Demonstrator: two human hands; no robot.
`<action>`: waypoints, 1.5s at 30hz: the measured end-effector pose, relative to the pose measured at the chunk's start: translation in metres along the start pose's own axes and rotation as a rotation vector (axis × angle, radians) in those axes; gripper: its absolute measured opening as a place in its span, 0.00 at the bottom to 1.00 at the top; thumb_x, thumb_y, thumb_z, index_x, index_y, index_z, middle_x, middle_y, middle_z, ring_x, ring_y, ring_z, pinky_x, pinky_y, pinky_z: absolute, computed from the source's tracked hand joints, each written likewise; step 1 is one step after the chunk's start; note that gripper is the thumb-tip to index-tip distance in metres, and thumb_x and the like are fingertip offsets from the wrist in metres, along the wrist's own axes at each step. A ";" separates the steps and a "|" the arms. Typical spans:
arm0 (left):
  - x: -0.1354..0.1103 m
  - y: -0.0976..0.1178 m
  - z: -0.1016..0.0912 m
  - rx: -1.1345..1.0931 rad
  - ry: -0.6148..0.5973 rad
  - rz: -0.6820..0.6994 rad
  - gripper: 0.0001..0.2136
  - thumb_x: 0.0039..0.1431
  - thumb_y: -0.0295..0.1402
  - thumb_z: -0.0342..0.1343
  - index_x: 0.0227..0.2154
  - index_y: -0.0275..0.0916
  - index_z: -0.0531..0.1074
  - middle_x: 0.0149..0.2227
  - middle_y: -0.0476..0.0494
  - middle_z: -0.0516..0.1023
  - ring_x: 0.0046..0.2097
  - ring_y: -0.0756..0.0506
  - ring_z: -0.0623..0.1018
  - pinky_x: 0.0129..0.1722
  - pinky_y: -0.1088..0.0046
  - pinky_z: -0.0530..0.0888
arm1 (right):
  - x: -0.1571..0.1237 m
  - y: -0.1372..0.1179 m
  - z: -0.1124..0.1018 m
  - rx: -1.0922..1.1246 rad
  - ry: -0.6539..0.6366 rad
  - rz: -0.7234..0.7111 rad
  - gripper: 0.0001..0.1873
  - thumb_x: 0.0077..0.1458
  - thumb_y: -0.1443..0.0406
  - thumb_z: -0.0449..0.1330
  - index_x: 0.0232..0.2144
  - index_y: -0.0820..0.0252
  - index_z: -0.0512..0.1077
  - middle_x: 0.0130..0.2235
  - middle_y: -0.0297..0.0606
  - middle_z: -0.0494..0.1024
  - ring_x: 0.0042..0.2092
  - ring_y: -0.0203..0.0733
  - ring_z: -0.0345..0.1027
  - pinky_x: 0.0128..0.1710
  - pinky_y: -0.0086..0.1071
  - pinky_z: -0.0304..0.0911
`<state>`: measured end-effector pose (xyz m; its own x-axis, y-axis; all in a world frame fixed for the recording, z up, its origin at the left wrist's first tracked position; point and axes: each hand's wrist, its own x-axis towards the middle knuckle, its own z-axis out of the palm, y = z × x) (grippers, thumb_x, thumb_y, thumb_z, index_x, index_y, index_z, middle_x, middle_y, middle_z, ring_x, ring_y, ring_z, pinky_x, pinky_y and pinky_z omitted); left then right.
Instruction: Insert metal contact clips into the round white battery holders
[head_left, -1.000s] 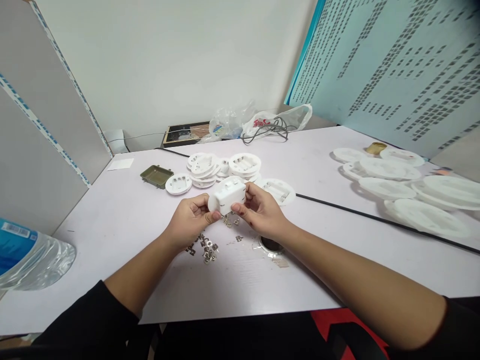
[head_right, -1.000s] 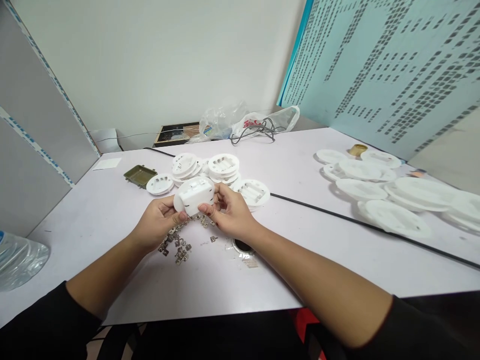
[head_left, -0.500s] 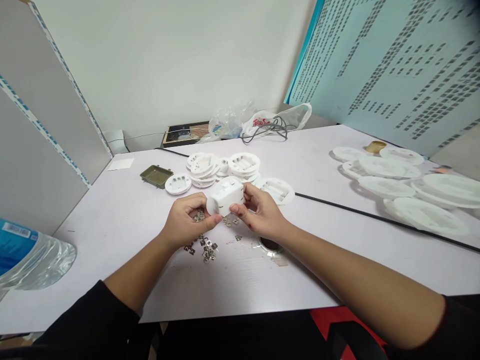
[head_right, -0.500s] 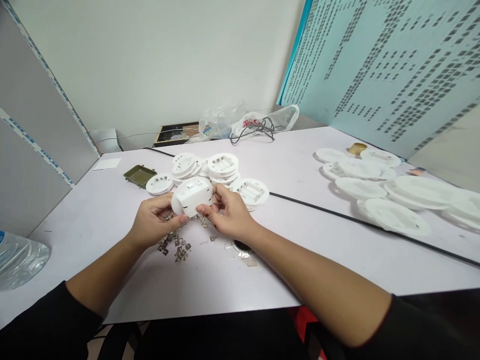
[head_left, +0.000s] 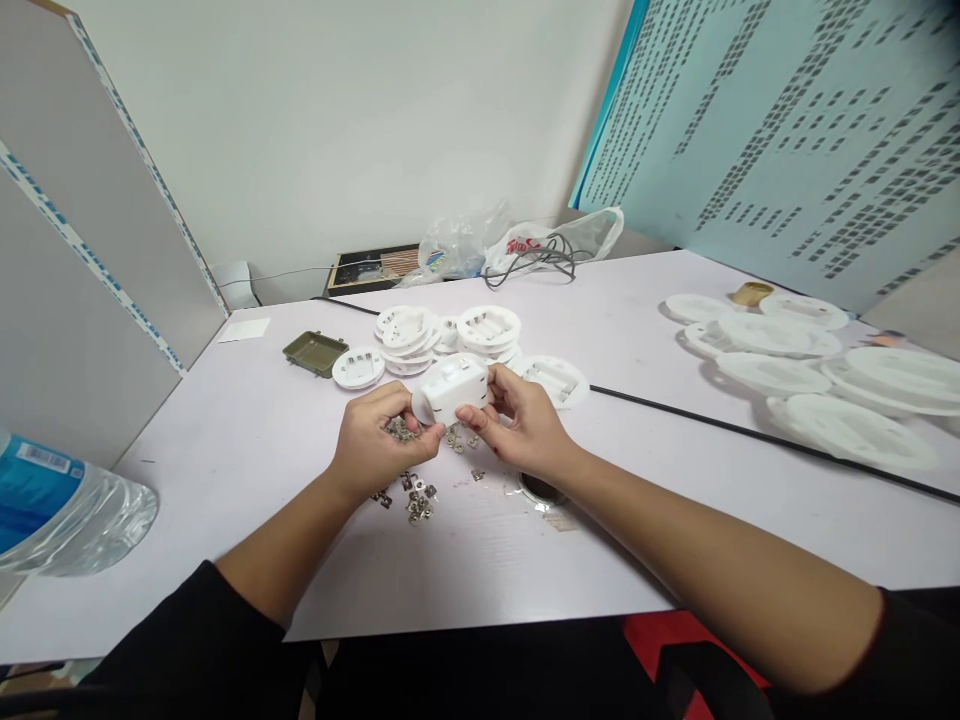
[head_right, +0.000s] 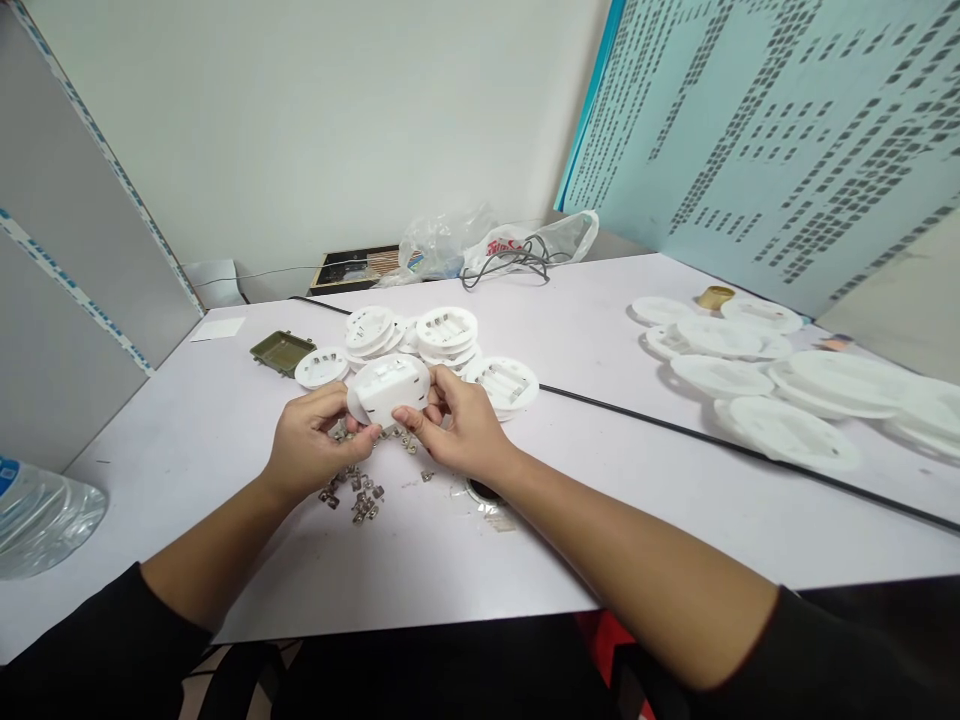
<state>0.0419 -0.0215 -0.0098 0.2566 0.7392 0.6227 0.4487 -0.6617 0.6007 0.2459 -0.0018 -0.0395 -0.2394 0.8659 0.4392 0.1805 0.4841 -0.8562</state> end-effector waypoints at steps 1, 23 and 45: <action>0.000 0.000 0.000 0.027 0.012 0.017 0.13 0.50 0.29 0.63 0.19 0.40 0.63 0.22 0.53 0.67 0.25 0.52 0.65 0.25 0.75 0.63 | 0.000 -0.001 0.000 -0.018 0.006 -0.004 0.26 0.54 0.47 0.67 0.25 0.53 0.56 0.21 0.26 0.61 0.24 0.35 0.55 0.25 0.34 0.54; -0.001 -0.025 -0.008 0.016 -0.074 -0.012 0.32 0.52 0.55 0.69 0.55 0.43 0.73 0.33 0.48 0.73 0.34 0.46 0.72 0.35 0.70 0.71 | 0.001 0.001 -0.005 0.024 0.029 -0.175 0.14 0.58 0.55 0.65 0.41 0.54 0.68 0.28 0.32 0.75 0.28 0.40 0.71 0.32 0.38 0.73; -0.005 -0.033 -0.002 0.160 -0.211 0.008 0.17 0.67 0.36 0.56 0.57 0.41 0.71 0.32 0.48 0.76 0.38 0.42 0.75 0.43 0.63 0.72 | -0.026 0.008 -0.115 -0.836 0.288 -0.335 0.21 0.59 0.49 0.64 0.45 0.58 0.77 0.40 0.47 0.82 0.34 0.48 0.76 0.34 0.43 0.75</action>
<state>0.0242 -0.0033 -0.0320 0.4259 0.7551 0.4984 0.5714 -0.6516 0.4989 0.3638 -0.0061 -0.0267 -0.1781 0.6088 0.7731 0.7972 0.5498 -0.2494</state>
